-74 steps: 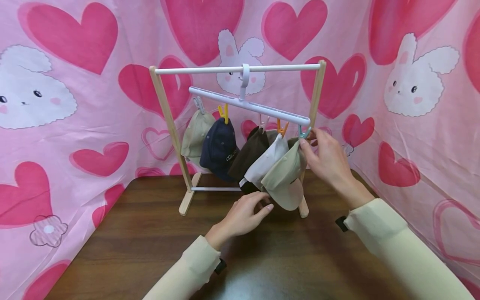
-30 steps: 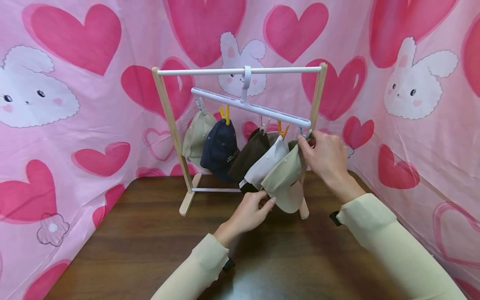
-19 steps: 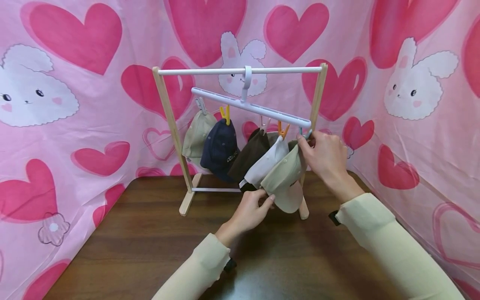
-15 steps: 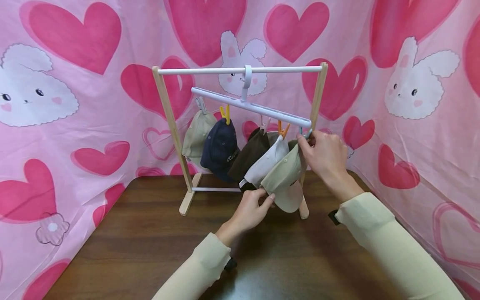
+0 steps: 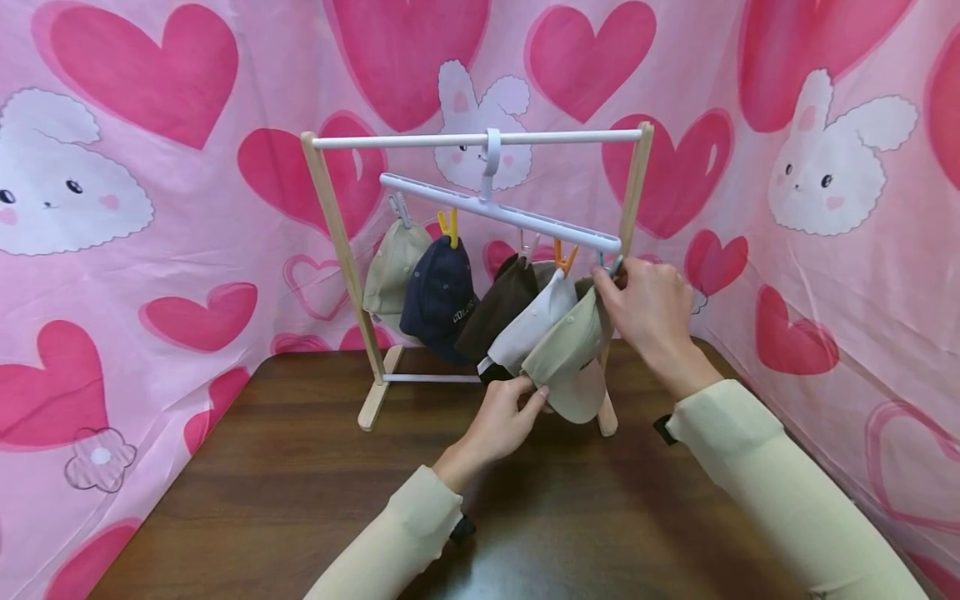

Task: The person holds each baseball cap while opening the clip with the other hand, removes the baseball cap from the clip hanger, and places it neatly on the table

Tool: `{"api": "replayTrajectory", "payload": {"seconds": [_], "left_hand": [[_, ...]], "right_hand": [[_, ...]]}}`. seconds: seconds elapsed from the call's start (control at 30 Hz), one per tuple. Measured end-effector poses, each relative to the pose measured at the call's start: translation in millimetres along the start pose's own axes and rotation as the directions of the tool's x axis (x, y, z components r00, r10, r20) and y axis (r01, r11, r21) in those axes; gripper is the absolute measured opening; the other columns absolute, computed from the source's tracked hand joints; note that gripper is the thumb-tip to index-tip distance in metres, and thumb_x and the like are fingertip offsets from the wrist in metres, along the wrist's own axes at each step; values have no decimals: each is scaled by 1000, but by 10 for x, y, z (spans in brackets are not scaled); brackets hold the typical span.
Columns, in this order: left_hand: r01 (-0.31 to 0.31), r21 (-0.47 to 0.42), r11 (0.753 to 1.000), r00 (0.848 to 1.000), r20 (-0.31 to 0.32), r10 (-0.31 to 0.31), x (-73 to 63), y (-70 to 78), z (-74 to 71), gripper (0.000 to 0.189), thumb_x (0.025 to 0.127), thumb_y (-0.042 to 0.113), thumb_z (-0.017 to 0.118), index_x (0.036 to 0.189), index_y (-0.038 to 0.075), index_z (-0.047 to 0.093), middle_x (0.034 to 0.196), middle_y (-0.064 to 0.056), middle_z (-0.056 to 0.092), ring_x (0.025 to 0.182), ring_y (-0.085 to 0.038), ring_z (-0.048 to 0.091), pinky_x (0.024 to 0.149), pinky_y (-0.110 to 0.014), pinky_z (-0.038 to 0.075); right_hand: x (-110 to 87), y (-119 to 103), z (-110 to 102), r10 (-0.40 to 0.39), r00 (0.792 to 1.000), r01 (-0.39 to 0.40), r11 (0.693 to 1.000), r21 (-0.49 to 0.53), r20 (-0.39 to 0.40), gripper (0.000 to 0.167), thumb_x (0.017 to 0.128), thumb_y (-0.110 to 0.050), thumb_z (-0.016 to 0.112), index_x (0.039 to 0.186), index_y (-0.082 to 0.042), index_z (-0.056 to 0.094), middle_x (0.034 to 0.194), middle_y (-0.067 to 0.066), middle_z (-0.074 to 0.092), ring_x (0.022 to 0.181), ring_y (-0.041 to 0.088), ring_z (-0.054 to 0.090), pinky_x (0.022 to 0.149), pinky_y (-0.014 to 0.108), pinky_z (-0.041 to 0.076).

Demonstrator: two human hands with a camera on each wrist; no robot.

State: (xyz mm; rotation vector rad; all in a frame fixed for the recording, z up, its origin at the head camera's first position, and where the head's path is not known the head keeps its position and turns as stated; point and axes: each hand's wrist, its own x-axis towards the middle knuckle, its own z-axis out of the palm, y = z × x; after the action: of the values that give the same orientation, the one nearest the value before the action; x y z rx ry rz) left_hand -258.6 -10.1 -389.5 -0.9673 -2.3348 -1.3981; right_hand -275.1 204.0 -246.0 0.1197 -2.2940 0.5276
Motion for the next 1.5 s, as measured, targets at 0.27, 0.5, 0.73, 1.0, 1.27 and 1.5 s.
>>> {"api": "replayTrajectory", "payload": {"seconds": [0.27,0.5,0.73,1.0,1.27,1.5], "left_hand": [[5,7,1000,1000,10,-5,2,15,7,18,104,11,59,99,5,75,86,-5,77,65,-9,54,58,-22,43],[12,1,1000,1000,23,-12,-10,40,15,18,104,13,59,102,6,76,86,-3,77,65,-6,54,56,-22,42],[11,-17,1000,999,35,-11,-23,48,21,19,104,13,59,102,4,76,87,-6,77,76,-18,70,60,-22,48],[19,-44,999,1000,19,-18,-22,40,35,17,104,9,60,105,2,75,90,-8,77,83,-25,74,66,-22,54],[28,-66,997,1000,-4,-29,-26,48,34,15,103,8,60,105,1,74,94,-10,77,84,-25,75,73,-23,57],[42,-121,992,999,-13,-44,-29,39,52,15,103,4,59,106,-1,73,102,-14,76,88,-32,75,77,-26,60]], "right_hand": [[38,-19,27,-4,999,3,999,-47,-36,51,98,-47,64,71,-4,65,57,11,54,58,32,51,50,43,41],[45,-32,24,0,998,-5,996,-87,-59,58,98,-50,61,61,-6,57,52,10,48,55,32,48,48,42,38],[39,-12,40,-6,997,0,997,-72,-77,57,98,-47,60,59,-6,56,51,10,46,54,32,47,48,42,38],[42,18,63,-53,991,47,998,-50,-120,58,99,-43,59,54,-6,53,49,9,43,50,30,42,43,39,31],[59,36,57,-73,993,70,997,-31,-90,57,99,-41,62,54,-7,53,49,8,42,50,29,40,42,37,30],[77,44,67,-88,993,89,996,7,-84,56,98,-39,64,53,-7,55,48,8,45,57,33,46,49,39,32]]}}
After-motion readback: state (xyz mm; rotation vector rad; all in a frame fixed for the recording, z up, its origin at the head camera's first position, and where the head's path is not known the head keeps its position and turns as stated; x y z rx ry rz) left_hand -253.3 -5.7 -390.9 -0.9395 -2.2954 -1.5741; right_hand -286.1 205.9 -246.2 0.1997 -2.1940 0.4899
